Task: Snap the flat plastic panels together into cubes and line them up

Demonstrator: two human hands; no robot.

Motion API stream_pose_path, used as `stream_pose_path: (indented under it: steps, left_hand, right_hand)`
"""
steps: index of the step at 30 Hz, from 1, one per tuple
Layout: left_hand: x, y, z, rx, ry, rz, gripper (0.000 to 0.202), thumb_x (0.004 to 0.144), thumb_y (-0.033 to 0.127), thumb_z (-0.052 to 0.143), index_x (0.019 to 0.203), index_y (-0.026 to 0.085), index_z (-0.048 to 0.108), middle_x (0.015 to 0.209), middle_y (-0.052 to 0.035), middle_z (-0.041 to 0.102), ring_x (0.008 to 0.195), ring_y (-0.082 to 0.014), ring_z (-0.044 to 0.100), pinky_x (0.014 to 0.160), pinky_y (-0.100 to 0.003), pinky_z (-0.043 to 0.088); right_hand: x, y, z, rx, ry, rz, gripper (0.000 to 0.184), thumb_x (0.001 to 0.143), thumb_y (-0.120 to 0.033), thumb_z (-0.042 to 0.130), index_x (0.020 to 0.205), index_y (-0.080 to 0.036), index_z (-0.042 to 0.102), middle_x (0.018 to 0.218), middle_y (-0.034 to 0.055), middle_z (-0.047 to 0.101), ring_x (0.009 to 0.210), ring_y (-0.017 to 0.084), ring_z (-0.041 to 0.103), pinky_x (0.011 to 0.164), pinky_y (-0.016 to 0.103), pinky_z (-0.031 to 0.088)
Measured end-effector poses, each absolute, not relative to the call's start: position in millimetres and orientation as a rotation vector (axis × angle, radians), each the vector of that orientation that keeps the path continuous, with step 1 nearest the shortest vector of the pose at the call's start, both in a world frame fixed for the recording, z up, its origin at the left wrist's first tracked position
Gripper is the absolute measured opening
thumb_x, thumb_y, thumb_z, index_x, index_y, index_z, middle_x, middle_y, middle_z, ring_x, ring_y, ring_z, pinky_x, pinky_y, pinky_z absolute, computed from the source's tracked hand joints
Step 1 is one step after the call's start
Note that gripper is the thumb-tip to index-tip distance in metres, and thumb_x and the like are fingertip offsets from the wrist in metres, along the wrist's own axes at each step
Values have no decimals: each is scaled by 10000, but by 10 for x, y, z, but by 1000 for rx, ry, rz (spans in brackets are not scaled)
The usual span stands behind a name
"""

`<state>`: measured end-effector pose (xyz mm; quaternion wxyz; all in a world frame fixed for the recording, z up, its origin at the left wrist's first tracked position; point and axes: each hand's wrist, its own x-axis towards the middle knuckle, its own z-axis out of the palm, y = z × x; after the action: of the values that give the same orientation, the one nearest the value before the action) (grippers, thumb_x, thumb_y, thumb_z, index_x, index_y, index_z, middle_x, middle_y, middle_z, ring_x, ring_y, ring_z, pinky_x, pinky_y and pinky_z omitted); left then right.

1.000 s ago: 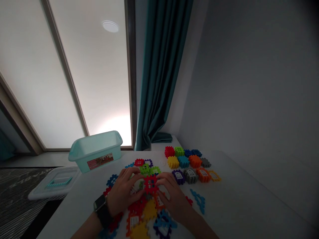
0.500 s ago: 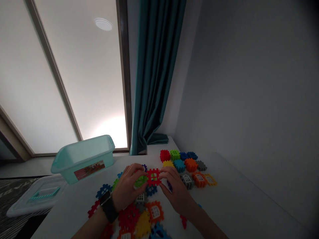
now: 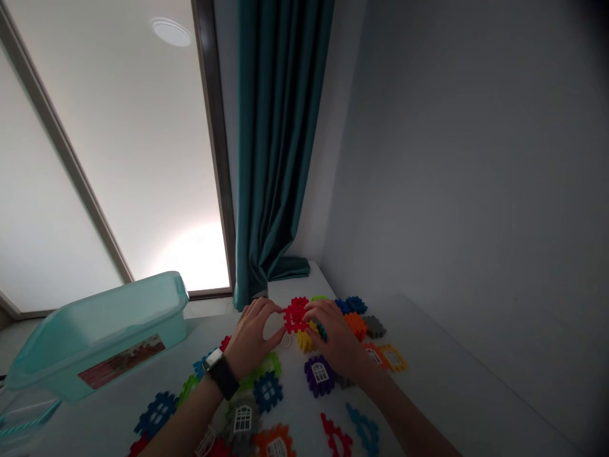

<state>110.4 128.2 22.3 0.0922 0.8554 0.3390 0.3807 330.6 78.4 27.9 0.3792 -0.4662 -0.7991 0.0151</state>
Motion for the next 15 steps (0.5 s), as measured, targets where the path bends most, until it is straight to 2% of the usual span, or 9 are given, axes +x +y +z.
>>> stream_pose_path:
  steps: [4, 9, 15]
  left_hand:
    - [1218, 1482, 210, 2552, 939, 1074, 299, 888, 260, 635, 1184, 238, 605, 1123, -66, 639, 1038, -256, 611, 883, -423, 521]
    - [1321, 1732, 117, 2580, 901, 1088, 253, 866, 254, 646, 1117, 227, 648, 1097, -71, 616, 1027, -247, 608, 890, -409, 521]
    - [1433, 2029, 14, 2622, 899, 1034, 246, 839, 248, 676, 1083, 223, 664, 1133, -77, 592, 1064, -258, 599, 948, -443, 498]
  right_hand:
    - [3432, 943, 284, -1198, -2046, 74, 120, 912, -124, 522, 941, -235, 560, 1120, 69, 643, 1143, 242, 553, 1006, 452, 445]
    - [3540, 1134, 257, -1213, -2056, 112, 128, 904, -124, 517, 947, -234, 567, 1126, 71, 634, 1142, 241, 545, 986, 433, 450]
    - [3645, 1393, 188, -1347, -2133, 141, 192, 858, -86, 520, 973, -227, 583, 1118, 68, 642, 1127, 250, 537, 985, 441, 431]
